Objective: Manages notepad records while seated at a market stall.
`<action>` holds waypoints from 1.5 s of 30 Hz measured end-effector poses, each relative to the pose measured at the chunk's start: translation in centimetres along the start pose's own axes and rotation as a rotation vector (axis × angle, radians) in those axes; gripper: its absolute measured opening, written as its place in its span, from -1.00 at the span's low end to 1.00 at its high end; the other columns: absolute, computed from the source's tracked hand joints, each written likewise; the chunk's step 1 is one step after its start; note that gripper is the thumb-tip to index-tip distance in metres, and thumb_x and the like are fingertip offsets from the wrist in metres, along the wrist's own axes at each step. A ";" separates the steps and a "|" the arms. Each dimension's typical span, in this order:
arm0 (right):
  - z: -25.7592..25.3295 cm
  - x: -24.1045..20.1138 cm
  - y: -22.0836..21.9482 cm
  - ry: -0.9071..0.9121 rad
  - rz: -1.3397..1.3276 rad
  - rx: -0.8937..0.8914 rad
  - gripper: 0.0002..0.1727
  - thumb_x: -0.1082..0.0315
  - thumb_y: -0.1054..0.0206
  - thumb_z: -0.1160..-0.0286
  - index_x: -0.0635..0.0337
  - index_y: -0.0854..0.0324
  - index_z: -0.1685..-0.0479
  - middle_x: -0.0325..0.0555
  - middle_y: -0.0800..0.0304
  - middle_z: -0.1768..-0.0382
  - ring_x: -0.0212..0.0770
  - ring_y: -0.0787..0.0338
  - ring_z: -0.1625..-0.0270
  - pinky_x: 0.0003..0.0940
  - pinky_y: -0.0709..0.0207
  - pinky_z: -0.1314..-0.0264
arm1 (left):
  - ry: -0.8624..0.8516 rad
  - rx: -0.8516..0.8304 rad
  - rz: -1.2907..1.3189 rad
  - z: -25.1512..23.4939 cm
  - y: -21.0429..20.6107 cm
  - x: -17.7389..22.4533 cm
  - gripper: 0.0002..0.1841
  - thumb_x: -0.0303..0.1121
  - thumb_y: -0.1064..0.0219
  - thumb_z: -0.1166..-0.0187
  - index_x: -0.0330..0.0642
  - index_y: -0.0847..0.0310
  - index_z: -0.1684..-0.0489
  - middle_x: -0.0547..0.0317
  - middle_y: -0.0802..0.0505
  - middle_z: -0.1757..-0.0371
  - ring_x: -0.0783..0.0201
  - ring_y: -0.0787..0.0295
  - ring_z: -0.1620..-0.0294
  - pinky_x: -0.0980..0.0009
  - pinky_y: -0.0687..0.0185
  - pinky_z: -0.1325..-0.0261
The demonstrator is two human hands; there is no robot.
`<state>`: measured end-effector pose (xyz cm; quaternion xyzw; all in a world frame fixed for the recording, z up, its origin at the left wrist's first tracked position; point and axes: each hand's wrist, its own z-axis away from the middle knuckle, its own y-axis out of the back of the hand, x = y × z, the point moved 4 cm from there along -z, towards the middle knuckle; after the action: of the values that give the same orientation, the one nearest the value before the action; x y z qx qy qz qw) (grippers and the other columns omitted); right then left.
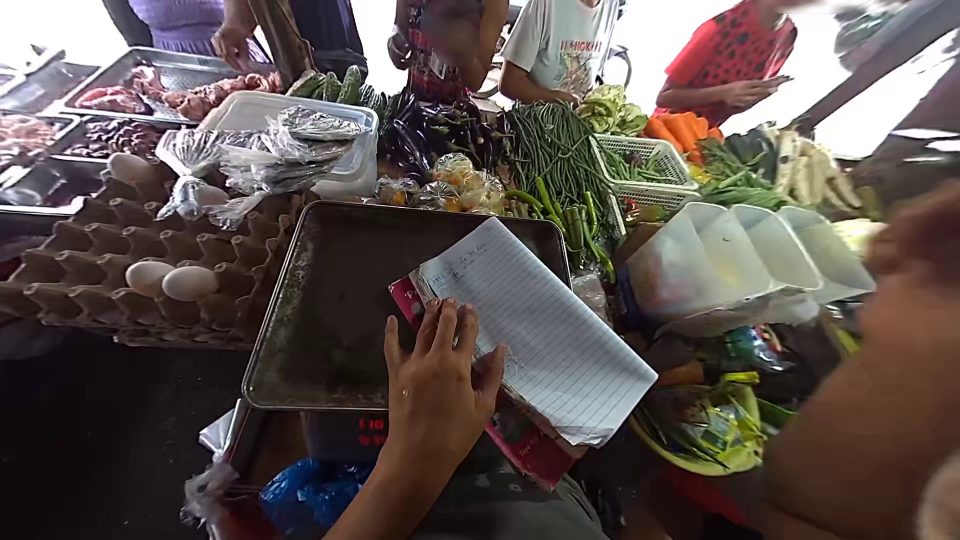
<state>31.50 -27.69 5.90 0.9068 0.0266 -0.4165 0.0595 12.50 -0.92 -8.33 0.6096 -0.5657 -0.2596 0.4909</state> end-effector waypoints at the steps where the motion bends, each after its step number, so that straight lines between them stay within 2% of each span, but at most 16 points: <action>1: -0.4 -0.3 -2.7 0.011 -0.024 -0.132 -0.61 0.07 0.25 -0.90 -0.09 -0.48 -0.24 -0.56 -0.75 0.19 -0.55 -0.73 0.42 -0.58 -0.68 0.42 | 0.004 0.001 0.005 0.1 0.0 0.0 -0.33 0.27 0.07 -0.72 0.03 -0.70 -0.44 0.08 -0.75 -0.49 -0.01 -0.60 -0.58 -0.46 -0.10 -0.61; 3: -0.9 -2.0 -8.7 -0.015 -0.104 -0.347 -0.46 -0.01 0.41 -0.91 -0.07 -0.54 -0.19 -0.47 -0.82 0.20 -0.45 -0.79 0.49 -0.47 -0.73 0.53 | 0.008 0.002 0.002 0.1 -0.1 0.0 -0.32 0.28 0.09 -0.72 0.04 -0.68 -0.48 0.09 -0.73 -0.51 0.01 -0.58 -0.60 -0.45 -0.10 -0.61; 5: -1.5 -3.2 -13.4 -0.045 -0.169 -0.493 -0.33 0.01 0.50 -0.92 0.06 -0.61 -0.15 -0.35 -0.90 0.10 -0.34 -0.87 0.42 -0.37 -0.82 0.50 | 0.010 0.003 0.001 0.2 -0.1 -0.1 -0.32 0.29 0.09 -0.72 0.06 -0.67 -0.49 0.12 -0.73 -0.52 0.03 -0.57 -0.61 -0.44 -0.12 -0.61; 7: -1.9 -4.0 -16.6 -0.075 -0.247 -0.584 -0.34 0.06 0.45 -0.95 0.19 -0.62 -0.22 -0.20 -0.91 -0.03 -0.22 -0.95 0.29 -0.28 -0.88 0.45 | 0.009 0.014 0.013 0.2 -0.1 -0.2 -0.32 0.30 0.09 -0.71 0.06 -0.68 -0.48 0.12 -0.74 -0.50 0.03 -0.58 -0.60 -0.43 -0.13 -0.61; 10: -2.0 -5.0 -19.5 -0.118 -0.337 -0.680 -0.38 0.12 0.41 -0.96 0.30 -0.56 -0.35 0.00 -0.81 -0.25 -0.05 -0.97 0.10 -0.15 -0.94 0.32 | 0.012 0.007 0.023 0.2 -0.1 -0.3 -0.32 0.29 0.10 -0.72 0.07 -0.66 -0.50 0.12 -0.72 -0.52 0.03 -0.56 -0.62 -0.41 -0.12 -0.63; 12: -1.8 -5.7 -20.7 -0.133 -0.368 -0.710 -0.39 0.13 0.39 -0.96 0.31 -0.57 -0.29 0.03 -0.81 -0.24 -0.04 -0.96 0.08 -0.14 -0.94 0.28 | 0.015 0.001 0.027 0.2 -0.1 -0.3 -0.31 0.30 0.10 -0.72 0.07 -0.66 -0.50 0.12 -0.71 -0.53 0.03 -0.55 -0.62 -0.40 -0.11 -0.64; 14: -1.6 -6.1 -21.3 -0.103 -0.386 -0.728 -0.51 0.22 0.24 -0.96 0.32 -0.60 -0.22 0.01 -0.83 -0.18 -0.08 -0.96 0.09 -0.19 -0.94 0.29 | 0.017 -0.002 0.028 0.3 -0.1 -0.3 -0.31 0.30 0.10 -0.71 0.07 -0.65 -0.51 0.12 -0.72 -0.52 0.04 -0.55 -0.62 -0.40 -0.11 -0.64; 16: -1.6 -6.3 -21.5 0.024 -0.387 -0.740 -0.78 0.41 -0.09 -0.82 0.34 -0.57 -0.17 0.01 -0.81 -0.12 -0.11 -0.96 0.12 -0.26 -0.94 0.34 | 0.017 -0.011 0.027 0.2 -0.1 -0.3 -0.31 0.30 0.11 -0.71 0.07 -0.64 -0.52 0.12 -0.71 -0.54 0.04 -0.53 -0.64 -0.38 -0.11 -0.65; 18: -1.6 -6.3 -21.5 0.103 -0.365 -0.739 -0.77 0.52 -0.24 -0.69 0.38 -0.52 -0.22 0.03 -0.81 -0.12 -0.12 -0.95 0.12 -0.29 -0.94 0.34 | 0.015 -0.022 0.029 0.3 -0.1 -0.3 -0.31 0.30 0.12 -0.72 0.07 -0.63 -0.53 0.12 -0.70 -0.55 0.05 -0.51 -0.65 -0.37 -0.10 -0.67; 22: -1.7 -6.1 -21.1 0.106 -0.374 -0.718 -0.75 0.59 -0.22 -0.66 0.36 -0.48 -0.25 0.00 -0.86 -0.08 -0.14 -0.97 0.14 -0.32 -0.94 0.32 | 0.023 -0.028 0.034 0.3 -0.1 -0.2 -0.31 0.29 0.13 -0.73 0.08 -0.62 -0.54 0.14 -0.69 -0.56 0.05 -0.50 -0.66 -0.38 -0.08 -0.67; 30: -2.3 -5.1 -20.6 0.101 -0.375 -0.719 -0.76 0.58 -0.21 -0.67 0.35 -0.48 -0.24 0.01 -0.84 -0.09 -0.13 -0.96 0.12 -0.31 -0.93 0.35 | 0.029 -0.019 0.031 0.2 -0.1 -0.3 -0.31 0.29 0.13 -0.72 0.08 -0.63 -0.53 0.16 -0.70 -0.55 0.07 -0.51 -0.65 -0.40 -0.04 -0.67; 38: -2.6 -4.6 -20.5 0.099 -0.318 -0.725 -0.76 0.54 -0.22 -0.69 0.34 -0.49 -0.24 -0.02 -0.85 -0.08 -0.16 -0.96 0.15 -0.32 -0.92 0.35 | 0.028 0.003 0.022 0.2 -0.2 -0.2 -0.33 0.28 0.11 -0.72 0.08 -0.69 -0.47 0.16 -0.73 -0.51 0.06 -0.55 -0.62 -0.38 -0.08 -0.66; 45: -2.8 -4.8 -20.4 0.149 -0.200 -0.766 -0.77 0.51 -0.26 -0.67 0.33 -0.53 -0.22 -0.08 -0.87 -0.02 -0.25 -0.94 0.17 -0.43 -0.89 0.36 | 0.026 -0.008 0.023 0.3 -0.2 -0.2 -0.33 0.27 0.12 -0.73 0.08 -0.67 -0.49 0.16 -0.72 -0.52 0.06 -0.53 -0.63 -0.34 -0.10 -0.66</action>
<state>28.51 -7.12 9.57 0.8396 0.2723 -0.3132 0.3504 12.28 -0.85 -8.63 0.6044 -0.5650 -0.2482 0.5039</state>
